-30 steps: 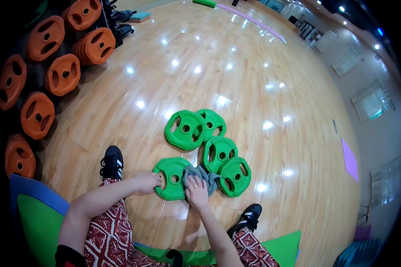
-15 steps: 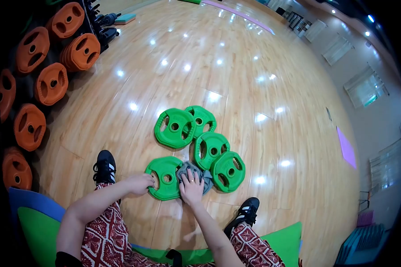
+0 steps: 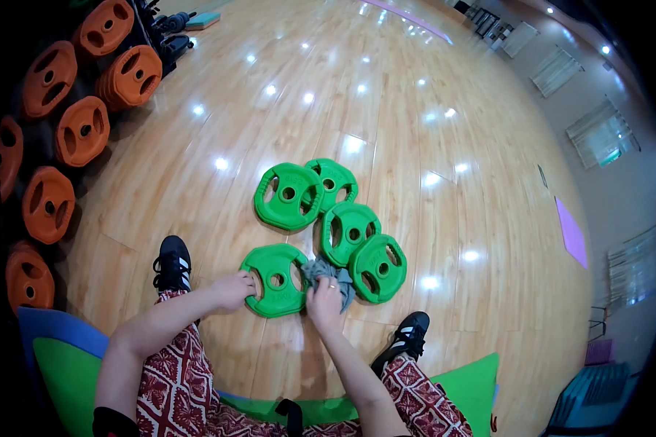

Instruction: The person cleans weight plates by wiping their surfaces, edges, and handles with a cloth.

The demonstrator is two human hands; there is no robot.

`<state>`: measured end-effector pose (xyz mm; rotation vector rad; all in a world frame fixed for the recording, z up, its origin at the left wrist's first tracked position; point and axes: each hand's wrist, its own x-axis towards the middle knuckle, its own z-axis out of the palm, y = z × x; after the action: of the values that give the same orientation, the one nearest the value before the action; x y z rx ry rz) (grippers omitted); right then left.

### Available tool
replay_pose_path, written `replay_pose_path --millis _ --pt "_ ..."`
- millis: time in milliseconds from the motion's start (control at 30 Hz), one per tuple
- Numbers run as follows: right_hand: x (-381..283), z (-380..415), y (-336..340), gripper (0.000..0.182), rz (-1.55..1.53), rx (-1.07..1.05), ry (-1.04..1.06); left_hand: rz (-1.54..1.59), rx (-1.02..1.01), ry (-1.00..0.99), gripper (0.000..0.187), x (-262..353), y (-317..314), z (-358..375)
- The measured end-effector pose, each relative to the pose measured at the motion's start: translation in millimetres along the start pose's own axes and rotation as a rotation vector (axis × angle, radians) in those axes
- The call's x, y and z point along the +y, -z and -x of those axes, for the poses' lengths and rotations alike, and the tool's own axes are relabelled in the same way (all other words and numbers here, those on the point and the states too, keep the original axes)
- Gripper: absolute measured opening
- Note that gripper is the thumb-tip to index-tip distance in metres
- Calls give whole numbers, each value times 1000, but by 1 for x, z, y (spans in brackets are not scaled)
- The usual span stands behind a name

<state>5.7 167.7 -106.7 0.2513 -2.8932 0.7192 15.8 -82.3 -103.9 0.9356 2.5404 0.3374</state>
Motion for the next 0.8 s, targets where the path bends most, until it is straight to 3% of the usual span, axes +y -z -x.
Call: replay_pose_path --millis 33,100,167,200,300,367,400,467,500,533,567,600,633,700,800 --pt "-16 3 -3 23 -12 -6 30 9 -4 0 24 2 2 -3" --pt "-52 22 -4 21 29 -236 205 -42 -77 54 24 5 6 -6" --pt "-70 43 -10 20 -26 -252 511 -57 -58 59 25 6 6 -6" --pt "-65 44 -13 20 -16 -286 705 -82 -32 54 25 6 4 -2" --pt "-18 12 -12 18 1 -449 821 31 45 7 26 3 3 6" --pt "-3 -14 0 15 162 -315 521 63 64 7 28 -1 -2 7" --pt "-5 -18 -2 15 167 -321 523 67 65 -2 28 -2 -2 6" --pt "-14 -18 -11 14 195 -64 239 75 69 -14 28 -4 -2 3" --pt "-40 -7 -11 15 217 -86 186 51 13 14 28 -2 2 0" --pt "-62 6 -11 16 190 -42 186 27 -41 44 28 1 5 -3" --pt "-68 21 -24 16 91 -129 218 32 -39 43 28 4 9 -3" --pt "-81 34 -24 14 141 -199 359 53 -59 54 30 6 13 -2" --pt "-88 43 -24 17 120 -133 498 68 -82 67 32 7 16 -1" --pt "-70 39 -27 17 22 -191 639 90 -90 101 32 5 12 2" --pt "-31 8 -15 13 -3 -249 589 153 -52 66 31 2 7 4"
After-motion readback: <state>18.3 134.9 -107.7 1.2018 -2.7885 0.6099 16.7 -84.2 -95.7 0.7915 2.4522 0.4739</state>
